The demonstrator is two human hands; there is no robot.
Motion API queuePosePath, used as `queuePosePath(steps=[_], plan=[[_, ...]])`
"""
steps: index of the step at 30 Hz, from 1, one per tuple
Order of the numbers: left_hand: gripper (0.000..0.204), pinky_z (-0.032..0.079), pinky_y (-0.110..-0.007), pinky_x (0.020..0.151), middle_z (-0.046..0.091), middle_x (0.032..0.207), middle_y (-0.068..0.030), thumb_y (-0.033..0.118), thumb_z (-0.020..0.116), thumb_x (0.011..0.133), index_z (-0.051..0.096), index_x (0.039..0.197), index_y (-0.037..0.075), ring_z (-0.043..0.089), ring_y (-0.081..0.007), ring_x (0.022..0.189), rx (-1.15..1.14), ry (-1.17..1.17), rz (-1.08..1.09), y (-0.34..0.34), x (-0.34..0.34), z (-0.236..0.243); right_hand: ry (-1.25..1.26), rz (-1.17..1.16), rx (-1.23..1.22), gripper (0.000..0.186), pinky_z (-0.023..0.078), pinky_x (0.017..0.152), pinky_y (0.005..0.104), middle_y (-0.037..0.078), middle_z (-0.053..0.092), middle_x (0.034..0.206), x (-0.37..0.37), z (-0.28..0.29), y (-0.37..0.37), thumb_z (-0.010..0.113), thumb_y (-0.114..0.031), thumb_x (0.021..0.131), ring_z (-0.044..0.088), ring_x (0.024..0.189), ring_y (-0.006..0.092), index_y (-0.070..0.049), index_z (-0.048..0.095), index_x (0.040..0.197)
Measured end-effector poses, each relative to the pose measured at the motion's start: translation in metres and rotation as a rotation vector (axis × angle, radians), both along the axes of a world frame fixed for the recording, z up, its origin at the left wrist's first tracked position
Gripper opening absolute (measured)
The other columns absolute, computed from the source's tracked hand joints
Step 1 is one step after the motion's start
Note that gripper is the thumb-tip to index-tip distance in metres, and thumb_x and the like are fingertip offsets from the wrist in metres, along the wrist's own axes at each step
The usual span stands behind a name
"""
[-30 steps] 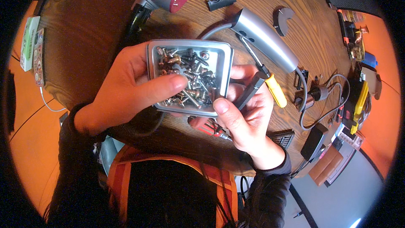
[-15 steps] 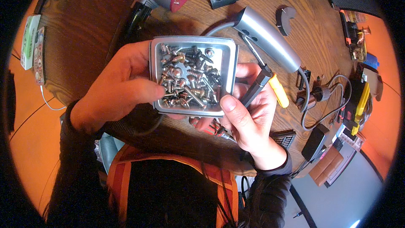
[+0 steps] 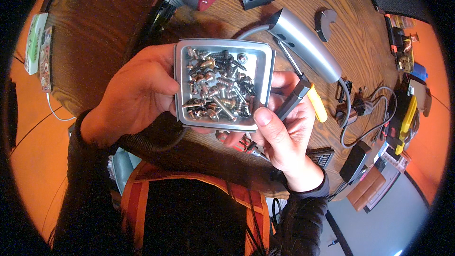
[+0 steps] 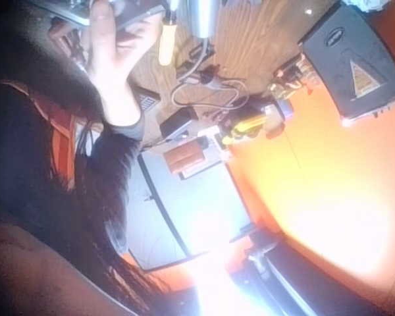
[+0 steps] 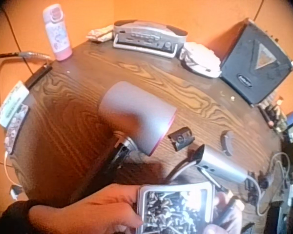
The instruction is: The person disassembles a hair dryer, removes screws, and manipulates internal components using screwdrivers and pliers. They select a screw from a container and attempt to reassemble parts of the device.
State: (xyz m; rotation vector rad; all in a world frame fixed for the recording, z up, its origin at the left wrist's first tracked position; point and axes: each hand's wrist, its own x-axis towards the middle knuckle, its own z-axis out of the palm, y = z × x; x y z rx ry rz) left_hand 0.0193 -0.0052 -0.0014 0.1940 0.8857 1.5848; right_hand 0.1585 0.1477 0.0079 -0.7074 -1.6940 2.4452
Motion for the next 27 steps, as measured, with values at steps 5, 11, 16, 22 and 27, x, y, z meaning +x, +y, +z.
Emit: queuePosePath(steps=[5, 11, 16, 22, 27], plan=[[0.028, 0.05, -0.029, 0.064, 0.056, 0.086, -0.0121, 0.015, 0.043, 0.075, 0.047, 0.096, -0.003, 0.058, -0.0178, 0.074, -0.028, -0.074, 0.071, 0.001, 0.004, -0.002, -0.02, 0.019, 0.026, 0.058, 0.032, 0.027, 0.0168, 0.024, 0.055, 0.095, 0.003, -0.002, 0.003, 0.058, -0.023, 0.077, 0.055, 0.039, 0.0181, 0.003, 0.029, 0.12], [0.035, 0.05, -0.031, 0.071, 0.057, 0.096, -0.014, 0.011, 0.047, 0.076, 0.044, 0.108, -0.003, 0.058, -0.0188, 0.084, -0.02, -0.052, 0.002, 0.001, 0.0, -0.002, -0.008, 0.006, 0.018, 0.058, 0.033, 0.026, 0.0173, 0.025, 0.054, 0.097, 0.001, 0.0, 0.001, 0.057, -0.023, 0.077, 0.056, 0.04, 0.0189, 0.003, 0.028, 0.12], [0.044, 0.045, -0.031, 0.083, 0.057, 0.104, -0.0111, -0.001, 0.054, 0.073, 0.042, 0.116, -0.001, 0.056, -0.0162, 0.094, 0.056, 0.163, -0.027, 0.002, 0.003, 0.004, 0.001, -0.012, -0.012, 0.058, 0.035, 0.027, 0.0176, 0.024, 0.054, 0.097, -0.004, 0.003, -0.004, 0.056, -0.023, 0.077, 0.057, 0.042, 0.0192, 0.003, 0.028, 0.12], [0.04, 0.046, -0.029, 0.081, 0.058, 0.102, -0.0083, 0.001, 0.056, 0.076, 0.044, 0.114, -0.001, 0.056, -0.0136, 0.092, 0.02, 0.187, -0.036, 0.004, 0.002, 0.006, -0.004, -0.016, -0.011, 0.058, 0.035, 0.028, 0.0176, 0.023, 0.055, 0.096, -0.006, 0.005, -0.007, 0.057, -0.024, 0.077, 0.057, 0.042, 0.0192, 0.003, 0.029, 0.121], [0.037, 0.049, -0.028, 0.074, 0.059, 0.099, -0.0082, 0.002, 0.054, 0.078, 0.046, 0.114, 0.0, 0.057, -0.0134, 0.088, -0.022, 0.089, -0.036, 0.005, 0.0, 0.007, 0.002, -0.031, -0.016, 0.058, 0.034, 0.027, 0.0171, 0.023, 0.055, 0.096, -0.005, 0.004, -0.007, 0.057, -0.023, 0.077, 0.057, 0.043, 0.0194, 0.003, 0.028, 0.121]])
